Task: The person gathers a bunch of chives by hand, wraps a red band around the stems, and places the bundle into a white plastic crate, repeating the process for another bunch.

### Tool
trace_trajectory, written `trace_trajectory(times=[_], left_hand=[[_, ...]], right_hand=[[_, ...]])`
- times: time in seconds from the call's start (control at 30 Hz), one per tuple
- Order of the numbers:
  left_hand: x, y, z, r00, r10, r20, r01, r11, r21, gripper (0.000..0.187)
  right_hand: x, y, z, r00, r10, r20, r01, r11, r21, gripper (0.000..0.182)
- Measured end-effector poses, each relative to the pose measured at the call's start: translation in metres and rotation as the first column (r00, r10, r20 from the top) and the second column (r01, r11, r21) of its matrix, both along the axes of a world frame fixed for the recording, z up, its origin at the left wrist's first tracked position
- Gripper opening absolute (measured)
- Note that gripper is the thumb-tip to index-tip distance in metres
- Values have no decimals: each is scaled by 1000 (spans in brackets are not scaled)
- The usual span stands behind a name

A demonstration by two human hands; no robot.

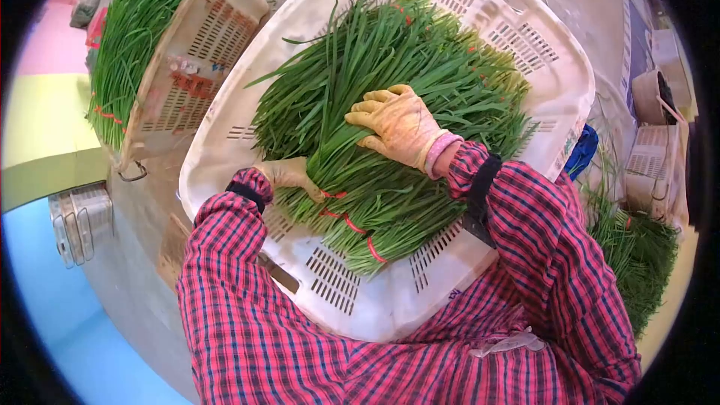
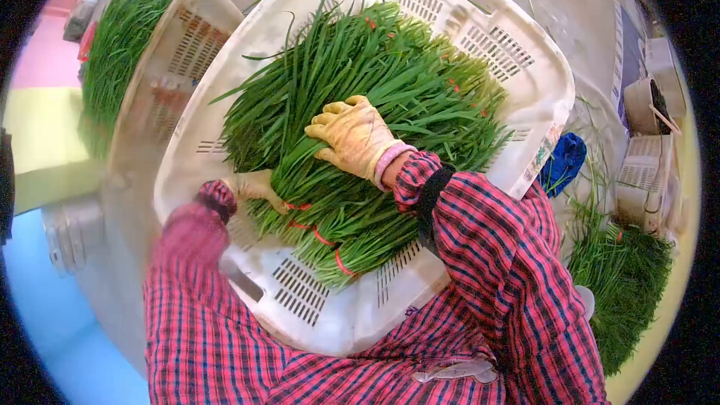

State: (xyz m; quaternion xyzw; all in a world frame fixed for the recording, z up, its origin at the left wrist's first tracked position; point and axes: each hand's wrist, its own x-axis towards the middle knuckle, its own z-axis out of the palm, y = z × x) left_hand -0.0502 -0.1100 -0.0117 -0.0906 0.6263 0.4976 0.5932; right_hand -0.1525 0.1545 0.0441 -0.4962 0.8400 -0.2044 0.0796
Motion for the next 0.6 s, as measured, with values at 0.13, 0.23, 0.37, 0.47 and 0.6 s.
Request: trace_trajectory(times=[0.13,0.23,0.37,0.47,0.6], left_hand=[[2,2,-3,999,-10,45,10,1000,13,65],[9,20,28,991,71,115,-82,992,92,55],[-6,14,20,981,-11,191,-5,997,81,53],[-2,12,17,977,122,175,-128,991,25,55],[-5,12,23,958,167,233,-170,985,-7,57]], right_hand=[[0,3,5,999,-23,22,23,1000,19,40],[3,15,13,996,-4,84,-2,998,70,37],[9,9,2,999,-37,6,36,995,93,34],[15,3,-12,997,-74,-13,75,990,117,36],[14,-3,-15,994,-109,-6,109,978,180,36]])
